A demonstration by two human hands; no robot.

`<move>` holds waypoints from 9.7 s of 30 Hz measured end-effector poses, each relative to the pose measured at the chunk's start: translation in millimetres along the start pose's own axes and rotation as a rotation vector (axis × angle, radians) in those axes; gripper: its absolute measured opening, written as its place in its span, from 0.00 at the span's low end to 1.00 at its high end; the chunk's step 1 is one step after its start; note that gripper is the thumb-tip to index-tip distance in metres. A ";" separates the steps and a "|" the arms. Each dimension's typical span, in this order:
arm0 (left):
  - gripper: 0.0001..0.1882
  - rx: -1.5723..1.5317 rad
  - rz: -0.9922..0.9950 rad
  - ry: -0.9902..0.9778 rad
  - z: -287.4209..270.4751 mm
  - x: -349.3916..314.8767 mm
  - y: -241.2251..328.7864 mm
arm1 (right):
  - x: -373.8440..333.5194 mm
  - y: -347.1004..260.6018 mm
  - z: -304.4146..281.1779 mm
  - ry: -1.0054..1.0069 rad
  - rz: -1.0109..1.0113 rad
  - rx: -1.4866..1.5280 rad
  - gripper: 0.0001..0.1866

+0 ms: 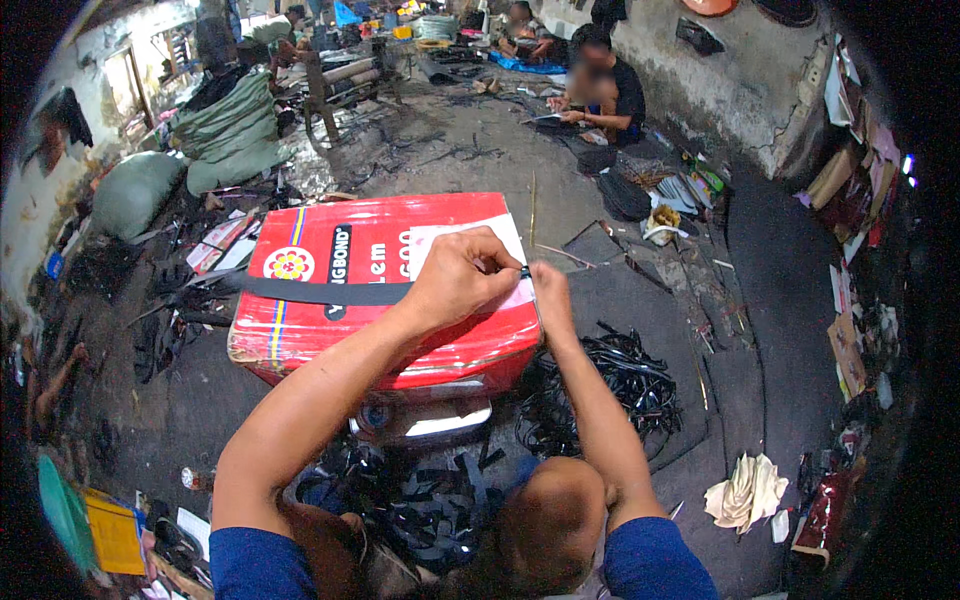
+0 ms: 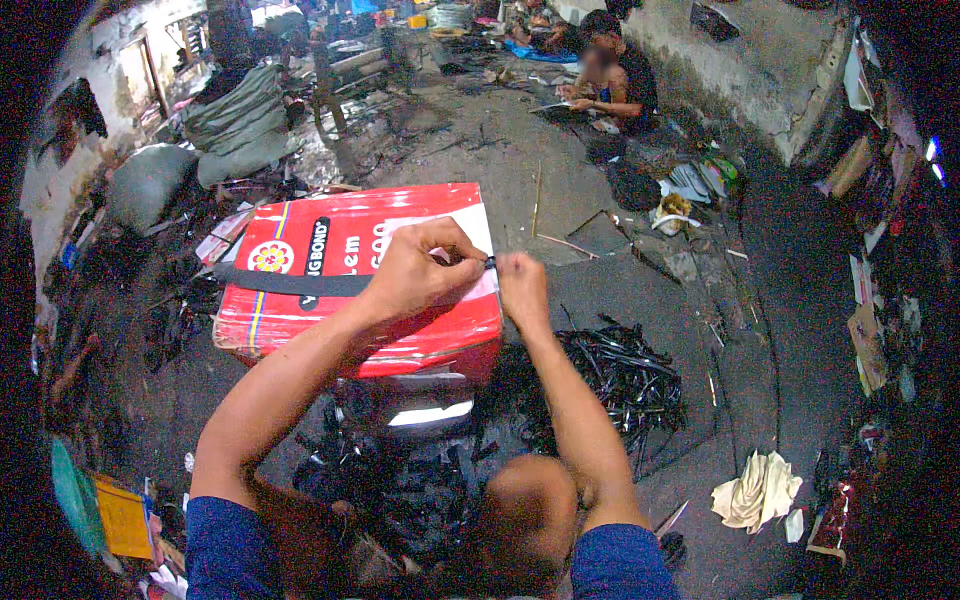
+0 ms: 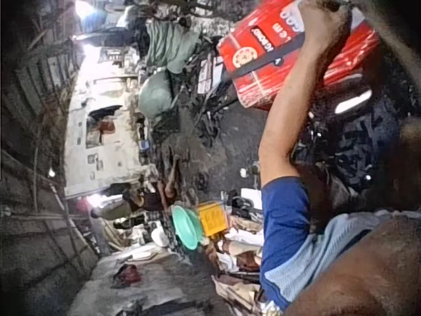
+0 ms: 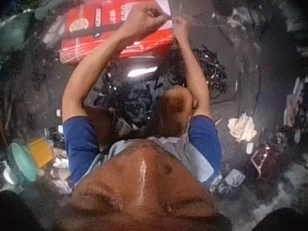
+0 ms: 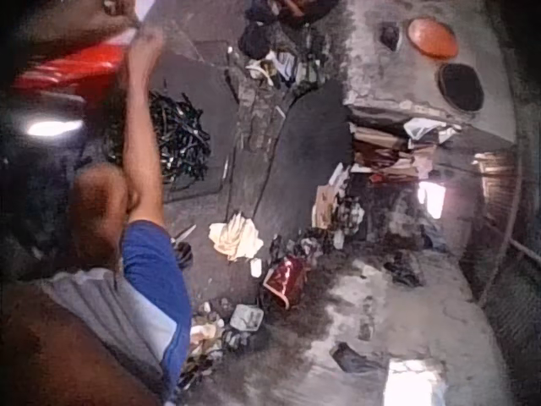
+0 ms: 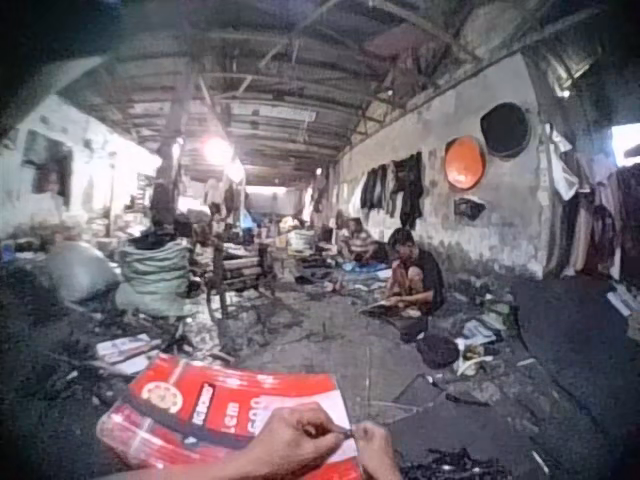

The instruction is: The person sits on the floor and repeatedly cuts black straps from a red cardboard box using a small blade. The cut strap pieces are dropped onto a pile on the floor.

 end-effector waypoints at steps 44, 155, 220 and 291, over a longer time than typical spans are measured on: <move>0.16 -0.469 -0.512 -0.339 35.1 -96.0 94.8 | -85.2 -225.0 -203.3 0.388 -0.417 -0.392 0.10; 0.10 0.294 0.096 -0.015 -28.0 -30.6 22.4 | -77.4 -207.5 -15.8 -0.329 -0.519 -0.605 0.09; 0.07 0.030 0.038 0.055 3.6 -0.9 -1.6 | -3.5 -156.2 -14.9 0.015 -0.151 -0.696 0.21; 0.28 0.380 0.331 -0.271 19.8 -15.6 46.2 | -215.0 184.4 -73.9 -0.108 0.425 -0.404 0.13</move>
Point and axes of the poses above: each hand's wrist, its own x-axis towards the middle knuckle, its own z-axis out of the palm, y = z × x, the point moved 10 cm from there along x, towards the middle knuckle, and after that the axes turned 11 degrees about z, right-handed, at the moved point
